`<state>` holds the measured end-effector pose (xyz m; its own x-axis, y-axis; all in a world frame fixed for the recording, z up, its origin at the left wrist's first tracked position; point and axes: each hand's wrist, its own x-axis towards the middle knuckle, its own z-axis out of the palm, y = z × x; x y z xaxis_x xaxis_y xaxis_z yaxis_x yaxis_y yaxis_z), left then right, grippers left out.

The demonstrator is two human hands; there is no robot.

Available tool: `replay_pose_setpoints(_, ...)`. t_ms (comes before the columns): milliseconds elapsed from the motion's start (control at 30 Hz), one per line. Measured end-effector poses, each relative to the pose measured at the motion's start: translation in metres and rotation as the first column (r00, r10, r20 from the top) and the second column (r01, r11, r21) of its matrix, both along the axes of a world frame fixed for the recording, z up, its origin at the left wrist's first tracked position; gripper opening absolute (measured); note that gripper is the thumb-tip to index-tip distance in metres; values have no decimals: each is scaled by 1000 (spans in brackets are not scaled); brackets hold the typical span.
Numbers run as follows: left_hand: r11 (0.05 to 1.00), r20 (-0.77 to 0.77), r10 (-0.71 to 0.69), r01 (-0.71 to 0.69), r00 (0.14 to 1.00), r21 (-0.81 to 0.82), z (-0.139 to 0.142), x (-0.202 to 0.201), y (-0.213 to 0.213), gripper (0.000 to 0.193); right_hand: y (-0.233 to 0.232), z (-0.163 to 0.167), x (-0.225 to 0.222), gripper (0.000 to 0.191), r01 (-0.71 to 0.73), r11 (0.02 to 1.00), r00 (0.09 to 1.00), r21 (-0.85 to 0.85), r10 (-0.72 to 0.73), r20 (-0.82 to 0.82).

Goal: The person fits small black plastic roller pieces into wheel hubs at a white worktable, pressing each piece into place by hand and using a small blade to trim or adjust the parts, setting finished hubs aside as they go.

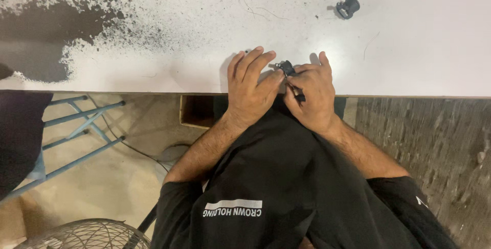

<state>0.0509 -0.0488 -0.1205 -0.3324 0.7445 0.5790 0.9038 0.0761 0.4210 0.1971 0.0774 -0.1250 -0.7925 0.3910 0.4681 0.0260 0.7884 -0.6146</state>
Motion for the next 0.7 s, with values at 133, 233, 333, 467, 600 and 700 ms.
replay_pose_setpoints(133, 991, 177, 39, -15, 983, -135, 1, -1, -1, 13, -1, -2, 0, 31, 7, 1000, 1000, 0, -7, 0)
replay_pose_setpoints(233, 990, 217, 50, -20, 975, -138, 2, -1, -2, 14, -1, -5, 1, 32, 18, 999, 998, 42, -16, -53)
replay_pose_setpoints(333, 994, 257, 23, 5, 966, -109, 4, -3, -2, 12, -1, -8, 3, 33, -88, 994, 985, 71, 98, -145)
replay_pose_setpoints(467, 987, 301, 5, 43, 954, -152, 7, -6, -2, 10, -1, -11, 2, 33, -72, 993, 990, 90, 82, -116)
replay_pose_setpoints(600, 985, 333, -15, 70, 943, -155, 9, -7, -2, 12, -3, -9, 0, 32, -36, 996, 995, 87, 44, -93)
replay_pose_setpoints(700, 984, 355, -18, 79, 935, -158, 8, -7, -3, 13, -4, -5, -1, 31, -22, 998, 996, 50, 26, -82)
